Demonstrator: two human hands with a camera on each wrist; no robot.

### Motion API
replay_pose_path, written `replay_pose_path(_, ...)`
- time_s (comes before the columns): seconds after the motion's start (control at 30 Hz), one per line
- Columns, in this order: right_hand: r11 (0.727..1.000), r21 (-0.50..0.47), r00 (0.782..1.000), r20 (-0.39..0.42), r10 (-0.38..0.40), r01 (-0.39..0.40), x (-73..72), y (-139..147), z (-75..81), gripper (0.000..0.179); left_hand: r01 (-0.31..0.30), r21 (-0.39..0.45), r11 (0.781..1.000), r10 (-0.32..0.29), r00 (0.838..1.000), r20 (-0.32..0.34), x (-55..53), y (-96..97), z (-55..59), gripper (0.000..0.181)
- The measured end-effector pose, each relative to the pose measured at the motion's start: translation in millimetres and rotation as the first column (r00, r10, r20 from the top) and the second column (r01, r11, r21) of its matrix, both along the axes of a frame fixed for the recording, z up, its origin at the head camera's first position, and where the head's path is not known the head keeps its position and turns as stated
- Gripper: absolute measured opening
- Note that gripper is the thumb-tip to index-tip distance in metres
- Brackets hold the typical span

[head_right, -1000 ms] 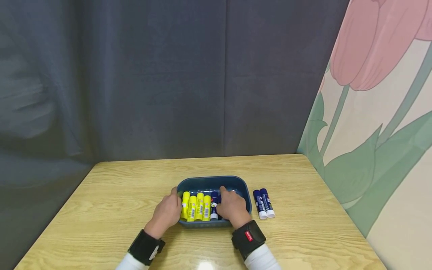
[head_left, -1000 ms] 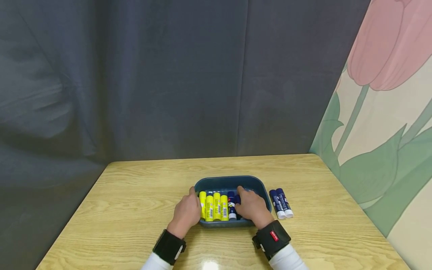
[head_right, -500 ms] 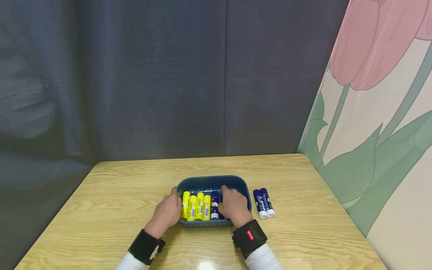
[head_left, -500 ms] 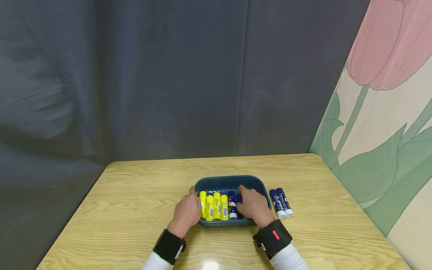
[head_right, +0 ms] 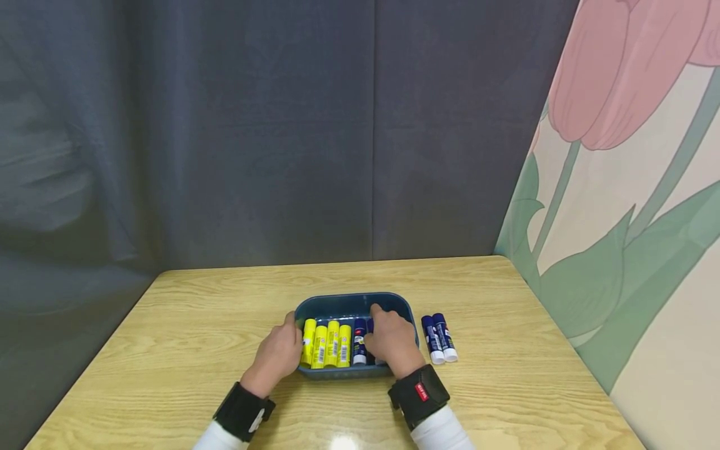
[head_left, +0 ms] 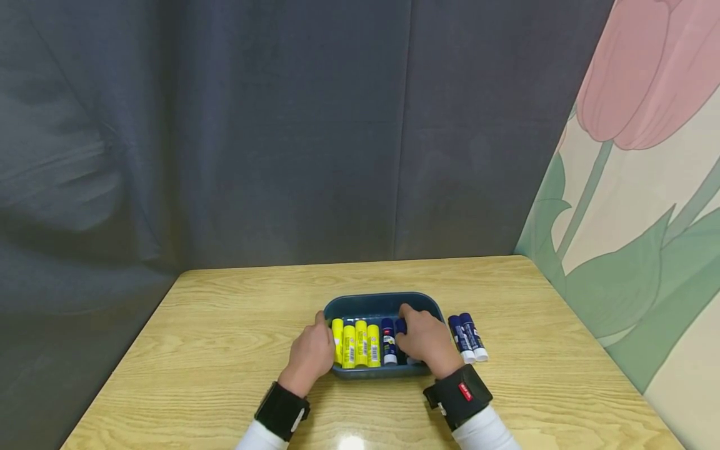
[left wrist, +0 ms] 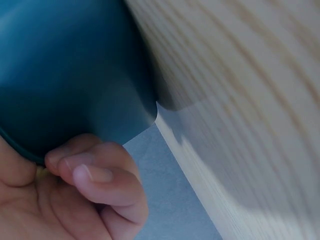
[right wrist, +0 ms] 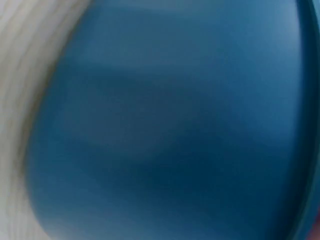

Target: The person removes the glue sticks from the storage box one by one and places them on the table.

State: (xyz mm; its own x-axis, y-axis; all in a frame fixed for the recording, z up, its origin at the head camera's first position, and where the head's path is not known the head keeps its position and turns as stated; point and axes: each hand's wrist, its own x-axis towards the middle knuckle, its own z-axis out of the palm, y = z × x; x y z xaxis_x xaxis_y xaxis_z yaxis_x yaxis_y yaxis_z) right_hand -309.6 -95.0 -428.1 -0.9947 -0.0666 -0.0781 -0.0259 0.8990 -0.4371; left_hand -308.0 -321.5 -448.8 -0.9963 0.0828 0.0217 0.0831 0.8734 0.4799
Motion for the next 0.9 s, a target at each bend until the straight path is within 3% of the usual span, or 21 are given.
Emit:
replay_pose_path(0.37, 0.999, -0.044, 1.000, -0.005, 0.001, -0.001, 3.0, 11, 11.4, 0.039, -0.001, -0.004, 1.000, 0.001, 1.000, 0.014, 0.8, 0.7, -0.2, 0.049)
replay_pose_path(0.9, 0.995, -0.077, 0.998, 0.024, -0.059, 0.061, 3.4, 29, 24.1, 0.046, 0.001, -0.003, 1.000, -0.001, 1.000, 0.014, -0.1, 0.5, -0.3, 0.049)
